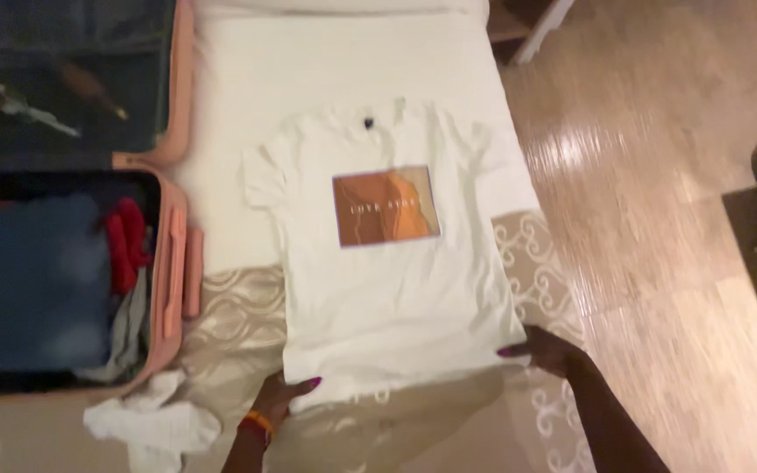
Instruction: The person folds a red cloth, a pair of jeans, and a white t-shirt on a bed, then places them into a pink suitcase. The person also folds white socks and places them in the suitcase before closing it and moving it to the floor.
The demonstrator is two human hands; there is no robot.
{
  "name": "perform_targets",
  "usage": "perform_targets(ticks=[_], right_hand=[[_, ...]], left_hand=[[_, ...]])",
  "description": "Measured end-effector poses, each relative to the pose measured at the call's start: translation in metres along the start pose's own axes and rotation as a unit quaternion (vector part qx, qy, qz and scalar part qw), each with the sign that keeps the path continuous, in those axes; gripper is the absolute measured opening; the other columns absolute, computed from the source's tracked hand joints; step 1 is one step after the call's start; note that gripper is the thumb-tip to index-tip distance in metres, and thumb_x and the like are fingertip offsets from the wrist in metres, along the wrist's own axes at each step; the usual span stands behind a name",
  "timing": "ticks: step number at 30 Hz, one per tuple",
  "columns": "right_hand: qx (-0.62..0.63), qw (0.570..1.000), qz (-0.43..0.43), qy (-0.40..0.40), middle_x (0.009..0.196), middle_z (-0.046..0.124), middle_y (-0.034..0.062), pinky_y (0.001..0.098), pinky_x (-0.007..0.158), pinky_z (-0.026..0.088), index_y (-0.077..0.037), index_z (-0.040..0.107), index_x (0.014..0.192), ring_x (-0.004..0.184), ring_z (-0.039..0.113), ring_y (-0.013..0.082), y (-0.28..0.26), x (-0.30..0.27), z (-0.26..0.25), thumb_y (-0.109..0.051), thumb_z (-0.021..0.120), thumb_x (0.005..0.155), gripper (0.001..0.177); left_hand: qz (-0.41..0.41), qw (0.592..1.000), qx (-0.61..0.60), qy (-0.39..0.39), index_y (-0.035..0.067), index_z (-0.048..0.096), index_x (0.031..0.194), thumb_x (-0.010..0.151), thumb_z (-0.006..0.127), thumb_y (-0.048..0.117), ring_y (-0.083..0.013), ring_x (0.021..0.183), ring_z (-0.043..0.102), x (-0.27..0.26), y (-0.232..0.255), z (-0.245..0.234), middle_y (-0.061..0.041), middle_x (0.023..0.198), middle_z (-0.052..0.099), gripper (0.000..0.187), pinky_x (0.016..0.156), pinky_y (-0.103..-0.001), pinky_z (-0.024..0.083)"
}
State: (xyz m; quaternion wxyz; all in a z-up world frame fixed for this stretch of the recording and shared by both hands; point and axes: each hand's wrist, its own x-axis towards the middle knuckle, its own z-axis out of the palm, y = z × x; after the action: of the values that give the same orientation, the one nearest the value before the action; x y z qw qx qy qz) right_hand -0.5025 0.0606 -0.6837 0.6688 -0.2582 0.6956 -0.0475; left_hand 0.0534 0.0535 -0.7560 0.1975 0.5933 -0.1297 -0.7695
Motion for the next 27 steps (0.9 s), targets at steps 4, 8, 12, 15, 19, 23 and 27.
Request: perform_targets(ticks=[4,8,12,15,19,23,27], right_hand=[[0.073,0.995,-0.040,0.060,0.124,0.074,0.0141,0.0440,0.087,0.063,-0.002,0.058,0.138,0.109,0.071,0.0279,0.030,-0.013,0.012,-0.040,0.082,0.079,0.074],[0.002,0.995,-0.025,0.092,0.103,0.078,0.0169,0.0432,0.079,0.062,0.004,0.071,0.125,0.095,0.072,0.0301,0.058,-0.031,0.007,-0.044,0.076,0.086,0.062],[-0.108,0.994,0.008,0.033,0.091,0.080,0.0136,0.0418,0.072,0.059,-0.001,0.072,0.121,0.078,0.071,0.0291,0.079,-0.051,0.010,-0.036,0.079,0.083,0.053],[-0.085,0.994,0.052,0.036,0.089,0.079,0.0135,0.0392,0.070,0.064,-0.003,0.070,0.120,0.075,0.076,0.0261,0.099,-0.050,0.016,-0.030,0.083,0.079,0.052],[0.021,0.999,0.013,0.041,0.087,0.081,0.0130,0.0352,0.069,0.065,0.004,0.076,0.113,0.075,0.077,0.0233,0.132,-0.032,0.014,-0.027,0.086,0.076,0.049],[-0.157,0.984,0.054,0.062,0.084,0.074,0.0156,0.0378,0.071,0.065,0.008,0.075,0.104,0.073,0.070,0.0227,0.133,-0.016,0.004,-0.035,0.088,0.081,0.051],[-0.272,0.958,-0.015,0.083,0.092,0.076,0.0138,0.0393,0.085,0.057,-0.001,0.069,0.110,0.082,0.071,0.0230,0.087,0.014,-0.014,-0.045,0.058,0.104,0.046]], left_hand=[[0.002,0.997,0.051,0.065,-0.006,0.067,0.125,0.077,0.085,0.010,-0.0275,0.100,0.076,-0.014,-0.028,0.007,-0.018,0.121,0.076,0.054,0.081,-0.040,0.062],[0.005,0.997,0.054,0.051,-0.011,0.067,0.124,0.083,0.083,0.011,-0.0318,0.098,0.076,-0.035,-0.046,0.001,-0.022,0.120,0.075,0.049,0.081,-0.043,0.066],[-0.058,0.997,0.009,0.048,-0.011,0.065,0.120,0.078,0.081,0.003,-0.0329,0.097,0.076,-0.074,-0.067,0.002,-0.020,0.116,0.074,0.047,0.075,-0.044,0.063],[-0.076,0.995,0.011,0.061,-0.014,0.063,0.116,0.078,0.081,0.001,-0.0362,0.093,0.077,-0.083,-0.082,0.002,-0.022,0.114,0.073,0.045,0.071,-0.045,0.063],[-0.040,0.996,0.053,0.064,-0.014,0.066,0.115,0.081,0.085,0.007,-0.0352,0.081,0.079,-0.078,-0.103,-0.009,-0.028,0.110,0.076,0.044,0.065,-0.039,0.063],[-0.146,0.989,0.020,0.027,-0.004,0.069,0.113,0.080,0.084,0.013,-0.0375,0.086,0.081,-0.066,-0.101,-0.019,-0.018,0.112,0.076,0.040,0.073,-0.048,0.064],[-0.060,0.709,0.700,0.058,0.007,0.079,0.104,0.096,0.056,0.074,-0.0347,0.093,0.070,-0.026,-0.043,-0.034,-0.020,0.103,0.074,0.071,0.080,-0.041,0.053]])
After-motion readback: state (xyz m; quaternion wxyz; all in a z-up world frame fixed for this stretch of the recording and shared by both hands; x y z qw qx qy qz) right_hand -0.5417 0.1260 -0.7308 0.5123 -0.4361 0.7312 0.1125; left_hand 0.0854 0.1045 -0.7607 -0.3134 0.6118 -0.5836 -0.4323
